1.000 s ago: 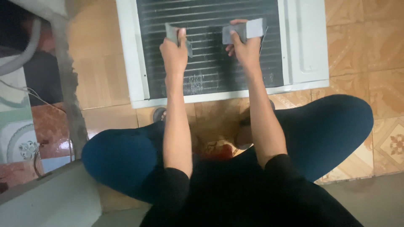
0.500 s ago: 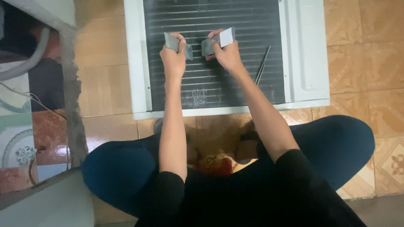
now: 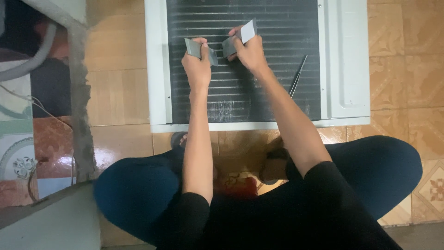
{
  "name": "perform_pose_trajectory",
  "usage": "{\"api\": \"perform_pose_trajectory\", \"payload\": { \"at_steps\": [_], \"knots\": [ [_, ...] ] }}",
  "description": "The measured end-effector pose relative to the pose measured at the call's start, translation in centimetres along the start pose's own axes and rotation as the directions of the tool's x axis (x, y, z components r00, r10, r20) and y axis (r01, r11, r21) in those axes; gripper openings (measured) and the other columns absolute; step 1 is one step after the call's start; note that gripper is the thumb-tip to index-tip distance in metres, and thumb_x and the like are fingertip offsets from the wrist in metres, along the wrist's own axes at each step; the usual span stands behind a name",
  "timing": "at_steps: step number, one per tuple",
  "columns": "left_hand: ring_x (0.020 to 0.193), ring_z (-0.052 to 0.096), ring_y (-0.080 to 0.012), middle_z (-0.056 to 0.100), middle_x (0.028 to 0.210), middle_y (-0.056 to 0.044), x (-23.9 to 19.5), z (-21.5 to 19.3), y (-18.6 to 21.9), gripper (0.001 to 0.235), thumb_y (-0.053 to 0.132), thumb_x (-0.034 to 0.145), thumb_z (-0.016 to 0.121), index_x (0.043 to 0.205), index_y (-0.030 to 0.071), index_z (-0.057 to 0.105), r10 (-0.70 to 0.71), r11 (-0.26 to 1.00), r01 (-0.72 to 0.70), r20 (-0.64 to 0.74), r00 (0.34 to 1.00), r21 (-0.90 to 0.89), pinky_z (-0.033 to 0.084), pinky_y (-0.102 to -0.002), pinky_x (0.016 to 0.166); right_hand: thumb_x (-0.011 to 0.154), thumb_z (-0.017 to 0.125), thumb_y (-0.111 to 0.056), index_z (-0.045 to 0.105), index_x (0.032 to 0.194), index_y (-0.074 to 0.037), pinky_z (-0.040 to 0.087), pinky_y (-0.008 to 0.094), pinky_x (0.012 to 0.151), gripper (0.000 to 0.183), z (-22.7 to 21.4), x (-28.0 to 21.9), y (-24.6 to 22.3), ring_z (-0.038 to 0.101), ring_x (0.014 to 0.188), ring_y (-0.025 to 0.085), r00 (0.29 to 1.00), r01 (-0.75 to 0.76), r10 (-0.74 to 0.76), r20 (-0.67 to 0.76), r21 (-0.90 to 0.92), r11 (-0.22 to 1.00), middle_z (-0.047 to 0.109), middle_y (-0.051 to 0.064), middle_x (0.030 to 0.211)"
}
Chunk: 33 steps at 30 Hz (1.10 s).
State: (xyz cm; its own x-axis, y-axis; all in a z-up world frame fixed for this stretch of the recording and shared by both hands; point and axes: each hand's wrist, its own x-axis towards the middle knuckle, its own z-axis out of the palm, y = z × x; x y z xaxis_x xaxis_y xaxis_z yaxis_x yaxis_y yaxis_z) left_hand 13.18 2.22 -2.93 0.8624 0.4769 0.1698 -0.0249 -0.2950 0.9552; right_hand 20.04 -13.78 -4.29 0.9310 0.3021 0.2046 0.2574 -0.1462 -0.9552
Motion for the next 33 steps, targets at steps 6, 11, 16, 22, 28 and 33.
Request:
{"api": "perform_pose_trajectory", "payload": {
  "at_steps": [6, 11, 16, 22, 28, 33],
  "knots": [
    [0.088, 0.071, -0.0158, 0.075, 0.099, -0.003, -0.2, 0.2, 0.4, 0.014, 0.007, 0.097, 0.058, 0.105, 0.009, 0.07, -0.057, 0.997, 0.057, 0.001, 0.998, -0.048, 0.056, -0.033, 0.085, 0.096, 0.051, -0.001, 0.061, 0.109, 0.001, 0.069, 0.032, 0.058, 0.016, 0.1, 1.0, 0.0, 0.073, 0.068, 0.026, 0.998, -0.057, 0.057, -0.001, 0.076, 0.995, 0.065, 0.017, 0.099],
    [0.091, 0.073, -0.0181, 0.076, 0.102, -0.005, -0.3, 0.1, 0.4, 0.014, 0.006, 0.097, 0.058, 0.106, 0.008, 0.069, -0.021, 1.0, 0.021, 0.004, 1.0, -0.012, 0.057, -0.034, 0.087, 0.095, 0.051, 0.0, 0.064, 0.107, 0.002, 0.068, 0.03, 0.054, 0.018, 0.6, 1.9, -0.1, 0.074, 0.062, 0.022, 0.997, -0.083, 0.083, -0.011, -0.048, 0.995, 0.066, 0.012, 0.09],
    [0.09, 0.073, -0.0171, 0.076, 0.101, -0.004, 0.1, 0.0, 0.3, 0.014, 0.005, 0.096, 0.059, 0.105, 0.008, 0.069, -0.083, 0.996, 0.084, 0.019, 0.996, -0.037, 0.057, -0.034, 0.087, 0.093, 0.055, 0.001, 0.067, 0.103, 0.006, 0.067, 0.028, 0.05, 0.017, 0.7, 2.4, -1.5, 0.07, 0.058, 0.019, 0.999, -0.033, 0.036, 0.016, -0.143, 0.989, 0.065, 0.01, 0.083],
    [0.094, 0.075, -0.0171, 0.076, 0.103, -0.003, 0.4, 0.1, -0.8, 0.014, 0.009, 0.098, 0.059, 0.108, 0.011, 0.069, -0.053, 0.996, 0.055, 0.035, 0.998, -0.07, 0.059, -0.035, 0.089, 0.094, 0.05, 0.004, 0.065, 0.102, 0.006, 0.065, 0.028, 0.046, 0.017, 0.3, 3.3, -0.5, 0.074, 0.053, 0.022, 0.999, -0.016, 0.02, 0.036, -0.103, 0.995, 0.069, 0.015, 0.088],
    [0.085, 0.071, -0.0144, 0.075, 0.097, -0.002, 0.2, 0.2, -1.0, 0.014, 0.006, 0.096, 0.059, 0.105, 0.01, 0.07, -0.03, 0.996, 0.03, 0.002, 1.0, -0.083, 0.057, -0.032, 0.082, 0.095, 0.052, 0.0, 0.064, 0.101, 0.006, 0.069, 0.03, 0.049, 0.015, 0.8, 3.4, -0.7, 0.076, 0.056, 0.024, 0.988, -0.148, 0.152, 0.026, -0.126, 0.981, 0.068, 0.014, 0.09],
    [0.089, 0.073, -0.0149, 0.076, 0.101, -0.001, 0.3, 0.1, -1.0, 0.014, 0.008, 0.097, 0.059, 0.106, 0.01, 0.069, -0.066, 0.994, 0.067, 0.015, 0.998, -0.09, 0.058, -0.033, 0.085, 0.098, 0.055, -0.002, 0.067, 0.101, 0.007, 0.065, 0.028, 0.047, 0.015, 0.9, 3.2, -1.5, 0.074, 0.054, 0.021, 0.996, -0.063, 0.072, 0.045, -0.175, 0.983, 0.068, 0.011, 0.085]
  ]
}}
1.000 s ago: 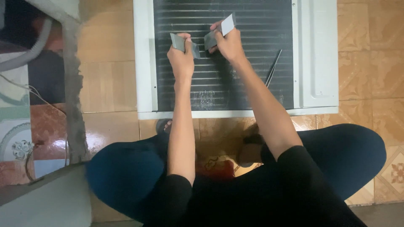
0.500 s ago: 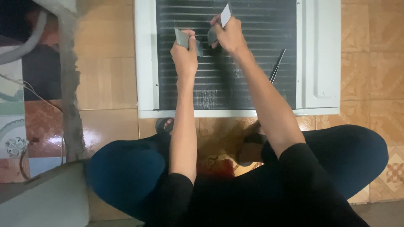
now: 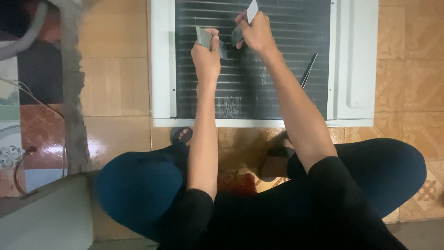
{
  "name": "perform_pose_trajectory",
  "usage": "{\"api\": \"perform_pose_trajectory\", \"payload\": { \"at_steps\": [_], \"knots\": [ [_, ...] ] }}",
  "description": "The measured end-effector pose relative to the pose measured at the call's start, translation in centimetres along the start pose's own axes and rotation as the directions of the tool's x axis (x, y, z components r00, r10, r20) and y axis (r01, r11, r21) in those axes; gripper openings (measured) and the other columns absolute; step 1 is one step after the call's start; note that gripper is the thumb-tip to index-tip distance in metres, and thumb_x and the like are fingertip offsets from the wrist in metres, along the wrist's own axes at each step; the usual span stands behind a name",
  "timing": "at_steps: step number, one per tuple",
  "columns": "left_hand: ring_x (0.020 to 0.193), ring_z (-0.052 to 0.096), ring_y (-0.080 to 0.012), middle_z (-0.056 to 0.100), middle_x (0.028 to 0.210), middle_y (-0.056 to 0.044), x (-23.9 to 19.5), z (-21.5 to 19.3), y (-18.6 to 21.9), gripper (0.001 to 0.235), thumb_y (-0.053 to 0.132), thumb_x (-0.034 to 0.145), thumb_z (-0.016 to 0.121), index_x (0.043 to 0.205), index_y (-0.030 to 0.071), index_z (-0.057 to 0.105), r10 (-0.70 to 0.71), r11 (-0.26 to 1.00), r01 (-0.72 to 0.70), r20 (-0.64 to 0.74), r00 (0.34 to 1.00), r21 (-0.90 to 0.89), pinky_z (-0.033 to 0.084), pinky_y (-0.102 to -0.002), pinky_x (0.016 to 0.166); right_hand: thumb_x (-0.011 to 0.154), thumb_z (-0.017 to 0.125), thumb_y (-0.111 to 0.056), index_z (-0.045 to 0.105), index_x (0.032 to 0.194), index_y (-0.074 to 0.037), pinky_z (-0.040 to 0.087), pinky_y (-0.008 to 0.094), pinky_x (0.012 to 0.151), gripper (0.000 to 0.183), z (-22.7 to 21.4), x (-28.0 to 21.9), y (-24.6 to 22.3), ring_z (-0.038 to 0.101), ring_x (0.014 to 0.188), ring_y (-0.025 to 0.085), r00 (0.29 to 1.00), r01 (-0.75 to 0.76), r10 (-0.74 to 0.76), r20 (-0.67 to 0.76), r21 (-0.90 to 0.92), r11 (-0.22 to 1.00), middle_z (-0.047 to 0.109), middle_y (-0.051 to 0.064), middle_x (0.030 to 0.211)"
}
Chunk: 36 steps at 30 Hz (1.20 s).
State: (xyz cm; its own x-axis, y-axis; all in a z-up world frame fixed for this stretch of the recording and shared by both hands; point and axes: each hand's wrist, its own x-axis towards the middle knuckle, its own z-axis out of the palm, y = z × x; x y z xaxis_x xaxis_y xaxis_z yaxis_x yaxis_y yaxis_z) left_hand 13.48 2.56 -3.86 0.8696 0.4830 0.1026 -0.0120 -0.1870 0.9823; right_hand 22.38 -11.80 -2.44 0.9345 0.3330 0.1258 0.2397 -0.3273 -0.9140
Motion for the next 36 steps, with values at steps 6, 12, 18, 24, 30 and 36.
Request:
{"api": "perform_pose_trajectory", "payload": {
  "at_steps": [6, 12, 18, 24, 30, 36],
  "knots": [
    [0.089, 0.075, -0.0158, 0.078, 0.099, -0.002, 0.1, 0.3, -0.5, 0.013, 0.007, 0.096, 0.061, 0.104, 0.01, 0.07, 0.05, 0.998, -0.049, -0.023, 0.998, 0.043, 0.059, -0.032, 0.083, 0.095, 0.054, -0.001, 0.067, 0.096, 0.005, 0.066, 0.029, 0.044, 0.014, 0.6, 1.1, 0.4, 0.073, 0.05, 0.022, 1.0, -0.004, 0.006, 0.017, -0.101, 0.995, 0.066, 0.01, 0.073],
    [0.092, 0.076, -0.0167, 0.078, 0.101, -0.002, 0.1, 0.3, -0.8, 0.013, 0.008, 0.096, 0.06, 0.105, 0.01, 0.07, 0.088, 0.995, -0.087, -0.03, 0.996, 0.041, 0.059, -0.032, 0.085, 0.096, 0.054, -0.003, 0.063, 0.096, 0.003, 0.071, 0.032, 0.044, 0.011, -0.2, 2.3, -0.4, 0.072, 0.053, 0.025, 0.98, -0.123, 0.139, 0.145, -0.115, 0.986, 0.069, 0.012, 0.089],
    [0.088, 0.075, -0.0159, 0.077, 0.099, -0.003, 0.2, 0.3, -0.7, 0.013, 0.008, 0.097, 0.059, 0.104, 0.009, 0.069, 0.092, 0.995, -0.091, -0.022, 0.995, 0.045, 0.058, -0.032, 0.083, 0.099, 0.05, -0.005, 0.061, 0.077, 0.004, 0.058, 0.03, 0.042, 0.026, 0.3, 1.3, -1.7, 0.075, 0.048, 0.025, 0.943, -0.136, 0.216, 0.254, -0.298, 0.945, 0.06, 0.008, 0.063],
    [0.093, 0.076, -0.0169, 0.078, 0.103, -0.003, 0.1, 0.3, -1.2, 0.014, 0.011, 0.099, 0.059, 0.108, 0.011, 0.069, 0.098, 0.994, -0.097, -0.012, 0.995, 0.054, 0.06, -0.033, 0.087, 0.1, 0.051, -0.008, 0.063, 0.101, 0.013, 0.067, 0.032, 0.045, 0.025, 0.3, -1.0, -2.3, 0.075, 0.05, 0.028, 0.955, -0.196, 0.227, 0.189, -0.17, 0.966, 0.065, 0.015, 0.075],
    [0.088, 0.073, -0.0144, 0.076, 0.1, -0.001, -0.3, -0.1, -0.8, 0.013, 0.012, 0.099, 0.057, 0.106, 0.013, 0.068, 0.062, 0.998, -0.061, -0.004, 0.998, 0.029, 0.058, -0.032, 0.082, 0.099, 0.054, -0.011, 0.065, 0.109, 0.01, 0.073, 0.034, 0.051, 0.025, 0.7, -1.8, -1.7, 0.075, 0.058, 0.027, 0.963, -0.262, 0.261, 0.061, 0.002, 0.965, 0.065, 0.013, 0.081],
    [0.089, 0.073, -0.0136, 0.076, 0.101, 0.0, -0.2, 0.0, -1.0, 0.013, 0.011, 0.1, 0.057, 0.107, 0.014, 0.067, 0.078, 0.997, -0.078, -0.001, 0.997, 0.024, 0.058, -0.032, 0.082, 0.096, 0.055, -0.005, 0.068, 0.099, 0.008, 0.07, 0.032, 0.042, 0.019, 0.6, -0.8, -0.4, 0.074, 0.053, 0.027, 0.985, -0.161, 0.163, 0.056, -0.042, 0.986, 0.066, 0.013, 0.085]
  ]
}}
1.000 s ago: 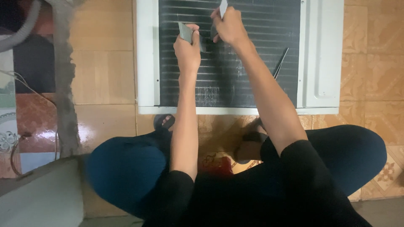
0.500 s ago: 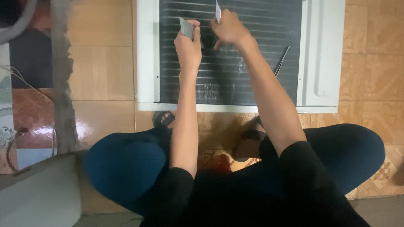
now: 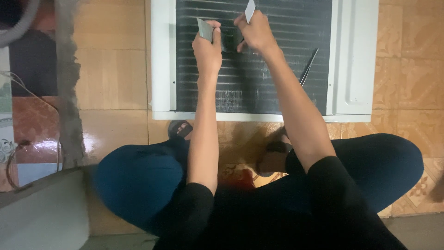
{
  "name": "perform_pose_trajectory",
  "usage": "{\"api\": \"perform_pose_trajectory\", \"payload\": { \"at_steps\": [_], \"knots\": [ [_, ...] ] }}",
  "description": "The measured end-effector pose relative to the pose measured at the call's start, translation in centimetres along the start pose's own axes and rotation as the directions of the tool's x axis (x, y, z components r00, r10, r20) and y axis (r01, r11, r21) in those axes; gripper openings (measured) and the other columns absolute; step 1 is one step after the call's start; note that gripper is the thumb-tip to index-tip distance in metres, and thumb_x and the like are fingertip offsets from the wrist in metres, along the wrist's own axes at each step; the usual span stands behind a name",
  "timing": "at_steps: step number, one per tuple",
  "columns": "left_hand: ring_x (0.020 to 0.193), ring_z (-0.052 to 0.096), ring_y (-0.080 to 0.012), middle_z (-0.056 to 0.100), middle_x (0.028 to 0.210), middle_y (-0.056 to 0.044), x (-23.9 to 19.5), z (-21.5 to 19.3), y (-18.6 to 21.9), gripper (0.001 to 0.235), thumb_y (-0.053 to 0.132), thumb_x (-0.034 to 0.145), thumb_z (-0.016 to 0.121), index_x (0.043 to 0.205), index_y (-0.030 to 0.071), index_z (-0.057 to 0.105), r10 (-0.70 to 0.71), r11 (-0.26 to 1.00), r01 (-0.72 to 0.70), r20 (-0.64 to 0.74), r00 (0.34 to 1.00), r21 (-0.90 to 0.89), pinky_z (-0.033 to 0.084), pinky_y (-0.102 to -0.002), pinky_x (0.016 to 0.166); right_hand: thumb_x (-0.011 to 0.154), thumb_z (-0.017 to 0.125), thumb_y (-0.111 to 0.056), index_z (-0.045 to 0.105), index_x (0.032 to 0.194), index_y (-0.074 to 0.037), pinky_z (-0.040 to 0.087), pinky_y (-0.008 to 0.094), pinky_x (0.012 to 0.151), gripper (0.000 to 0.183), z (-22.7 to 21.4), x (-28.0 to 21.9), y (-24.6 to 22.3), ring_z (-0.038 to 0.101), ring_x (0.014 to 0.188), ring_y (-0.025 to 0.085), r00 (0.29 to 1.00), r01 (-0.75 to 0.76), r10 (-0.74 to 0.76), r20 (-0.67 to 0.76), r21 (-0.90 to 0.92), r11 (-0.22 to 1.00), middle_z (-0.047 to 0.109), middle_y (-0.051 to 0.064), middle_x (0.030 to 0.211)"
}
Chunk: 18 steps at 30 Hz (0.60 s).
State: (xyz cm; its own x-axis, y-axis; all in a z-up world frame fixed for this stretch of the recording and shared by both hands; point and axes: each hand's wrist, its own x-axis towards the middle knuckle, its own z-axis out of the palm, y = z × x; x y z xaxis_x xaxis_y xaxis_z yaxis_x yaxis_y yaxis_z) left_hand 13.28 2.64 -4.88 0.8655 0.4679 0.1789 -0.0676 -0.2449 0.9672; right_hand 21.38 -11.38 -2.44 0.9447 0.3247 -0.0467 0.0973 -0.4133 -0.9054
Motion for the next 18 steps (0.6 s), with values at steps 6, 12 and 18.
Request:
{"api": "perform_pose_trajectory", "payload": {
  "at_steps": [6, 12, 18],
  "knots": [
    [0.088, 0.074, -0.0165, 0.077, 0.1, -0.003, 0.0, 0.0, 0.5, 0.014, 0.012, 0.098, 0.057, 0.105, 0.013, 0.07, -0.025, 1.0, 0.025, -0.015, 1.0, -0.001, 0.058, -0.033, 0.082, 0.095, 0.049, 0.0, 0.066, 0.099, 0.005, 0.061, 0.033, 0.04, 0.018, 0.1, -0.2, -0.2, 0.074, 0.047, 0.026, 1.0, 0.025, -0.026, -0.01, -0.087, 0.996, 0.064, 0.009, 0.073],
    [0.09, 0.073, -0.0157, 0.075, 0.102, -0.004, -0.1, -0.1, 0.0, 0.014, 0.011, 0.1, 0.056, 0.108, 0.011, 0.067, 0.035, 0.999, -0.035, -0.002, 0.999, -0.007, 0.058, -0.033, 0.084, 0.097, 0.053, -0.004, 0.07, 0.097, 0.002, 0.061, 0.029, 0.037, 0.017, 0.5, -1.1, -0.5, 0.076, 0.048, 0.024, 1.0, 0.024, -0.025, -0.005, -0.129, 0.991, 0.067, 0.009, 0.07],
    [0.091, 0.076, -0.0175, 0.078, 0.101, -0.004, 0.0, -0.1, 0.0, 0.014, 0.009, 0.099, 0.057, 0.107, 0.01, 0.069, 0.064, 0.998, -0.063, -0.015, 0.998, 0.024, 0.058, -0.034, 0.085, 0.094, 0.048, -0.001, 0.068, 0.107, 0.006, 0.057, 0.031, 0.041, 0.025, 1.0, -4.6, -2.0, 0.072, 0.046, 0.021, 0.998, 0.054, -0.06, -0.036, -0.143, 0.988, 0.068, 0.009, 0.069]
  ]
}}
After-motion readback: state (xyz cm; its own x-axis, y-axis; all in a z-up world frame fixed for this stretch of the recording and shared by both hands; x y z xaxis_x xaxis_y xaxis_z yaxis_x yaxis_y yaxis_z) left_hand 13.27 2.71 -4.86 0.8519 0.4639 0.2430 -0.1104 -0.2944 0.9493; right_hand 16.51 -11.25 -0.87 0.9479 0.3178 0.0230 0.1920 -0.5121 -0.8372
